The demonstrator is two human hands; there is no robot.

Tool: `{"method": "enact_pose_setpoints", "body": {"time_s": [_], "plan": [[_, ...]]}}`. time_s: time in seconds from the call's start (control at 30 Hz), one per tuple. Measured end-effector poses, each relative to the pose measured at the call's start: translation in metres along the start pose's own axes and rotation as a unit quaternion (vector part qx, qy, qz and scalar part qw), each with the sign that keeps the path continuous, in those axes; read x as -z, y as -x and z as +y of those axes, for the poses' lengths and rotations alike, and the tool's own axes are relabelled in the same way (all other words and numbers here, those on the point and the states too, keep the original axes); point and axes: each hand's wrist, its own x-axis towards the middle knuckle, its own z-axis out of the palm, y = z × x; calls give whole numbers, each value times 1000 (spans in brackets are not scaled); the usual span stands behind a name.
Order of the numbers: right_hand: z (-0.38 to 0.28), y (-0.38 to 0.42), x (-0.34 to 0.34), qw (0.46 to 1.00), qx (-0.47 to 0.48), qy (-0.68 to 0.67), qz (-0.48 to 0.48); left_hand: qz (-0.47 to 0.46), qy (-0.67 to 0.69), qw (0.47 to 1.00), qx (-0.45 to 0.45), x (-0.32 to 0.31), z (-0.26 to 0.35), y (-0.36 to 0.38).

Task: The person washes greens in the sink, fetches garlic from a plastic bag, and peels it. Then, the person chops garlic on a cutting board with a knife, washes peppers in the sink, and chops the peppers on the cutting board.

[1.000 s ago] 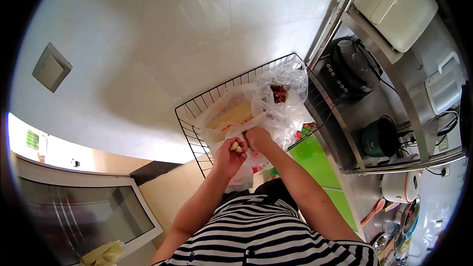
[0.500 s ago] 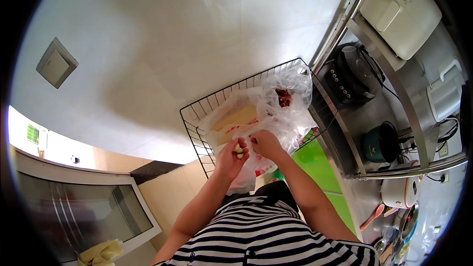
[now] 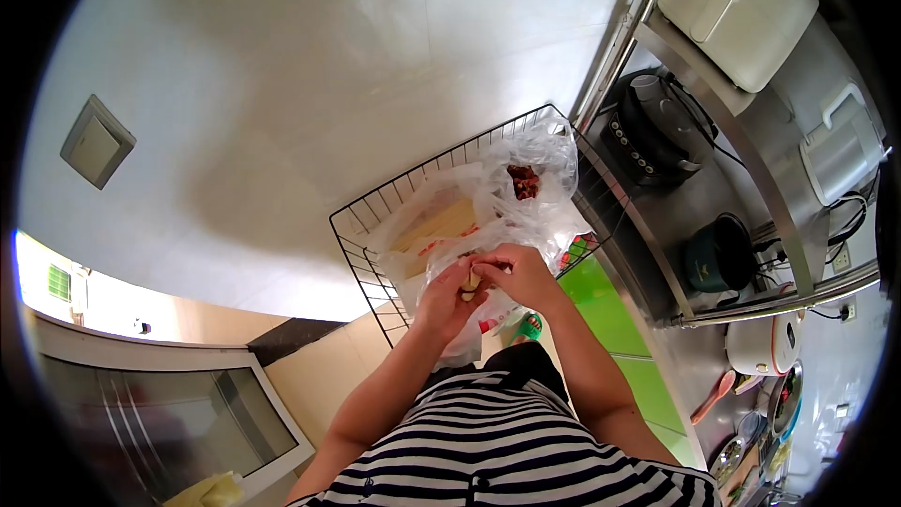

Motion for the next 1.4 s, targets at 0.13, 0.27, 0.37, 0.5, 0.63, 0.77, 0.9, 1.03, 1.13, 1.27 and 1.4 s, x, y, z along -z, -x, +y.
{"method": "enact_pose_setpoints", "body": {"time_s": [0.13,0.27,0.37,0.5,0.63,0.77,0.9,1.03,1.13,1.27,1.4], "plan": [[1,1,-1,997,22,66,15,-17,-26,999,-14,19,-4,-5],[5,10,-10,995,30,58,77,-12,67,998,6,20,-6,-7],[13,26,-14,994,30,-11,102,6,109,994,9,7,-13,-7],[1,60,-7,982,74,93,147,3,93,996,-13,-8,-36,-2],[10,114,5,948,132,208,200,-37,47,998,6,-37,-78,13],[10,203,41,956,51,161,240,-125,-14,988,90,-66,-149,28],[23,331,72,921,15,165,353,-208,-57,956,201,-107,-249,69],[27,485,84,857,-54,180,480,-209,-106,913,334,-151,-371,142],[24,594,81,811,-115,164,549,-250,-97,856,442,-158,-466,186],[18,708,76,727,-171,177,641,-221,-177,818,500,-187,-552,262],[20,788,73,623,-200,168,737,-232,-243,782,525,-216,-622,313]]}}
